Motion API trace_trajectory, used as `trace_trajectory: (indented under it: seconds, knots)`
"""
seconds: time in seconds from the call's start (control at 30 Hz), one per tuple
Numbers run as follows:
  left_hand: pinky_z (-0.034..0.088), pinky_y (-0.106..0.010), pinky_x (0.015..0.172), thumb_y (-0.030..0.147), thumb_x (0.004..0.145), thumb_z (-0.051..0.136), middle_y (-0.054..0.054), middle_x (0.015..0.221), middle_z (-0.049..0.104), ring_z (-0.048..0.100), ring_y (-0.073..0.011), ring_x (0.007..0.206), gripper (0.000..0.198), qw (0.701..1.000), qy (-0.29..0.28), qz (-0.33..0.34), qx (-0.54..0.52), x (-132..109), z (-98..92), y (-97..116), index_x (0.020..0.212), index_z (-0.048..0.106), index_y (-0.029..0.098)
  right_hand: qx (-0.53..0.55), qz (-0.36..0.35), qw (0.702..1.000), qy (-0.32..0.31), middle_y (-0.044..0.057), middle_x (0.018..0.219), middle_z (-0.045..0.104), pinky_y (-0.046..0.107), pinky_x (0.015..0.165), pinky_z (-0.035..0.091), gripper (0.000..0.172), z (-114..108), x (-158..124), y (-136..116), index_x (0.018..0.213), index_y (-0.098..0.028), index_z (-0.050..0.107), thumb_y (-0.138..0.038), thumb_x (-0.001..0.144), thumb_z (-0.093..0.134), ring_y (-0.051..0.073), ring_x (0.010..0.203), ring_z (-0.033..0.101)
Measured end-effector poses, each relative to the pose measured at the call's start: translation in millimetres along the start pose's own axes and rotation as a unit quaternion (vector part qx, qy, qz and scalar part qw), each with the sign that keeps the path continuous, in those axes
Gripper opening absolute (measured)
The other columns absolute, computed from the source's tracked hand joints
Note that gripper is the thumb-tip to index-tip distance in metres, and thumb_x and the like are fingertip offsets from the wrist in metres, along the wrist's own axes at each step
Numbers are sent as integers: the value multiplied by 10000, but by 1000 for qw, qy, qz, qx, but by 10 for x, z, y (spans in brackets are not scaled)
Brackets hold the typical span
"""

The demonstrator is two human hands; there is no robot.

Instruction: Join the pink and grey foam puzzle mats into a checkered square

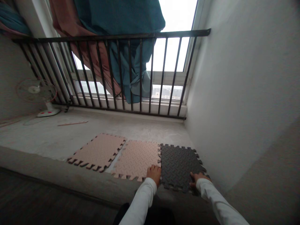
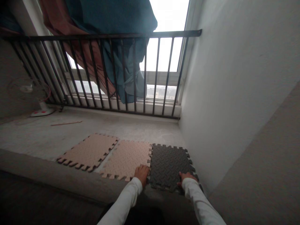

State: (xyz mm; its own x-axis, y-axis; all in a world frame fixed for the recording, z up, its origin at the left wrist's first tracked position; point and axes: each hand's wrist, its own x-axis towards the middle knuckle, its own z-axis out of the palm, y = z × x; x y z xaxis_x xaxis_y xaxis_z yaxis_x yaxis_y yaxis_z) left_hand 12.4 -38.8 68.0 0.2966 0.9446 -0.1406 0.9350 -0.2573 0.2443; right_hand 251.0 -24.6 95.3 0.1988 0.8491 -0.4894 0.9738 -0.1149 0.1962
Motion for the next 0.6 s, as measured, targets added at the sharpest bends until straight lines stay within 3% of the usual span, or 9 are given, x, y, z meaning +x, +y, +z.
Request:
trace_trajectory:
  seconds: [0.33,0.6]
  knots:
    - [327,-421,890,174,788,314,-91,1171,504,372,-256,1113,351,1000,0,23,-18,17,108,33,1070,524,173,-3,0,1000,-2,148,1233,451,352,869,394,662,15,20,-4,1277,-273,335,-454,673,538,252,1082,480]
    - [372,-351,855,168,767,356,-56,1114,537,417,-227,1067,320,999,-2,8,-44,26,78,-16,1021,547,206,-5,2,1000,4,148,1210,471,351,844,409,631,20,31,-4,1261,-267,365,-417,678,553,248,1063,495]
